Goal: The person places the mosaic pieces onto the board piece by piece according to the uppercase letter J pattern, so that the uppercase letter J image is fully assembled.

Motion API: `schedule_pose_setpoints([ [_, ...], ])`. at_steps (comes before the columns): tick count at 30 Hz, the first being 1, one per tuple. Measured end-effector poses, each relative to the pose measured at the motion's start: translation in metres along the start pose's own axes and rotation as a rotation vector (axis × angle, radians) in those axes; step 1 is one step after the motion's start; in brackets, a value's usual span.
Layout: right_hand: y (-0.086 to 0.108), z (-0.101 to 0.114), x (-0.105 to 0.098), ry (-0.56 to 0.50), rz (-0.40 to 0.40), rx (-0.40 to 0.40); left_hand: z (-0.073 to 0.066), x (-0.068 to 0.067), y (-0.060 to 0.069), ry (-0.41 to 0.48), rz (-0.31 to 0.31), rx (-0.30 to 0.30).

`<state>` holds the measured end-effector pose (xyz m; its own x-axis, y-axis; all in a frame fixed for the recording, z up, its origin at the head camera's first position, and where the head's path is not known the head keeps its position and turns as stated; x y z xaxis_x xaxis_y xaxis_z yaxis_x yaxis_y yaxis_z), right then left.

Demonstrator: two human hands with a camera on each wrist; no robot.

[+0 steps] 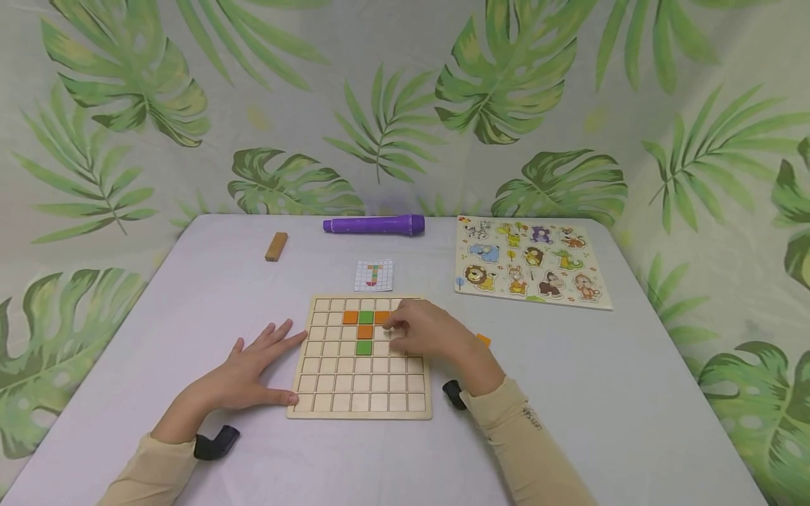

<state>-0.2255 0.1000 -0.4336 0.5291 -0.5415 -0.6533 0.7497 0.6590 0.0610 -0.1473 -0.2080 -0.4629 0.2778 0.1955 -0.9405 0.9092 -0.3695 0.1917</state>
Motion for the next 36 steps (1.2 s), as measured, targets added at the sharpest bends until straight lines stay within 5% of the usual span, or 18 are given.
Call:
schedule_pose_setpoints([
  [18,0.071,-0.063,-0.059,0.022,-0.137,0.159,0.0,0.001,-0.001,-0.01,0.004,0.0],
  [36,0.108,-0.088,-0.069,-0.016,-0.173,0.257,-0.002,-0.001,0.0,0.002,0.008,-0.002],
])
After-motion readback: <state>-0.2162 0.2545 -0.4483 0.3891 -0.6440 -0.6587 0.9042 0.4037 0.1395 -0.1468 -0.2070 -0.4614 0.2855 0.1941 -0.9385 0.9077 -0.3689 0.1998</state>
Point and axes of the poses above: each hand's wrist, its own y-axis away from the middle knuckle, its own x-axis out of the palm, z = x × y, the point moved 5 cm from there along -y, towards the middle knuckle, and after that the axes turned 15 degrees about -y, right-handed, at the moved point
